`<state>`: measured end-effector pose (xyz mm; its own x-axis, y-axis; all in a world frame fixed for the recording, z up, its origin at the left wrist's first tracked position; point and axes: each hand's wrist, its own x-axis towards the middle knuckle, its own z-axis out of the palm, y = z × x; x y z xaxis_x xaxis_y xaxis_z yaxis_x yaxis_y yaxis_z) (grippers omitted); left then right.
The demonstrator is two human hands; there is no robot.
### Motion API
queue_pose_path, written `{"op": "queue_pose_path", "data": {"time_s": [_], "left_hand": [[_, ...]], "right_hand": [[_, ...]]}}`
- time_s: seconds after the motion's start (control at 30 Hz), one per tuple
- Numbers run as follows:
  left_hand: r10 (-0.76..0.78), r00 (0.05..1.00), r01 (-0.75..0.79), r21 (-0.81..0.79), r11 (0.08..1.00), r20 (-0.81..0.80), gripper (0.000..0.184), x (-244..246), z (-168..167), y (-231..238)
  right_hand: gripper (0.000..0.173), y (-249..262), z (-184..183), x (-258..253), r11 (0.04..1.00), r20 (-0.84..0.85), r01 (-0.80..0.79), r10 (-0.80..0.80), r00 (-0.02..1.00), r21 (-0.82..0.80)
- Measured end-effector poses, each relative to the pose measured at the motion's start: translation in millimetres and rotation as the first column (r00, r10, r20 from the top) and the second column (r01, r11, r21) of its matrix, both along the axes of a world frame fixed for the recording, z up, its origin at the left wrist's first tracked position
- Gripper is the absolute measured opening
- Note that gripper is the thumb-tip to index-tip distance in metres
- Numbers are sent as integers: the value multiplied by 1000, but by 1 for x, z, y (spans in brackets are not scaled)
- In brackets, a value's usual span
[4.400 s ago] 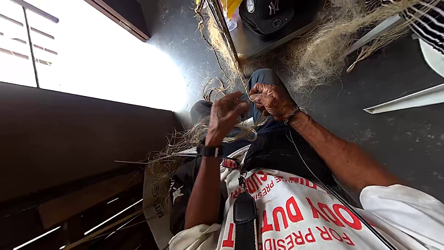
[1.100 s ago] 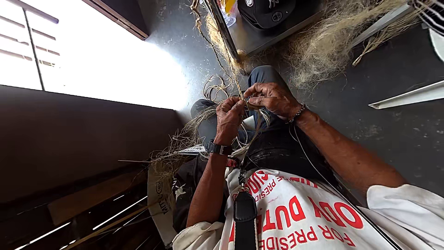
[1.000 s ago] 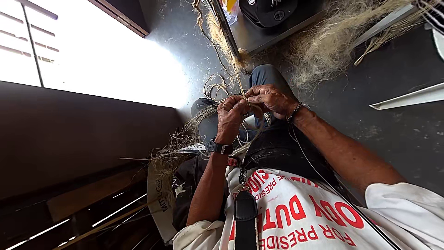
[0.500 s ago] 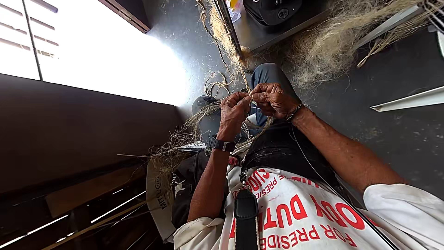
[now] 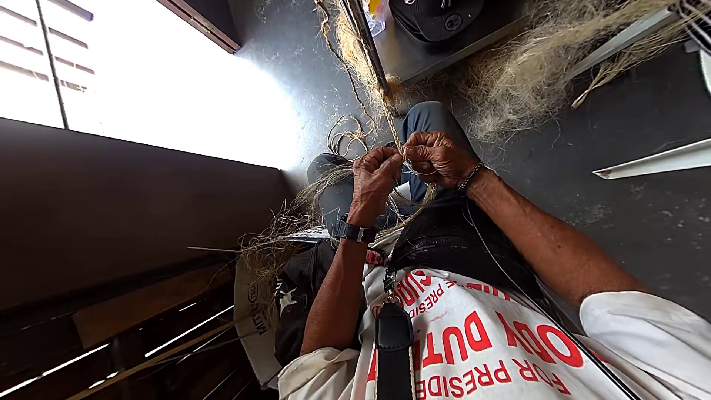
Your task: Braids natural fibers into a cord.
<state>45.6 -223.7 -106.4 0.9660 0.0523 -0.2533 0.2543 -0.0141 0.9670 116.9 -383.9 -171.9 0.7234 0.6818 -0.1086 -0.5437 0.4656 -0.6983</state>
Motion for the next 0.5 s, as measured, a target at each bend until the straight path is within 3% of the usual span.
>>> {"op": "queue_pose_path", "data": {"time_s": [0.1,0.2,0.33,0.5], "left_hand": [[-2,1000,2,1,1000,9,13,-1,0,1],[-11,1000,11,54,998,7,14,-4,5,3],[-48,999,44,240,970,11,13,-7,12,4],[-118,988,21,658,753,104,16,-24,12,6]], "right_hand": [[11,1,2,1,999,42,24,-22,999,-46],[11,2,4,3,980,259,110,-64,964,-167],[16,4,13,4,892,633,311,-36,773,-329],[19,11,11,-1,807,770,444,21,638,-390]]}}
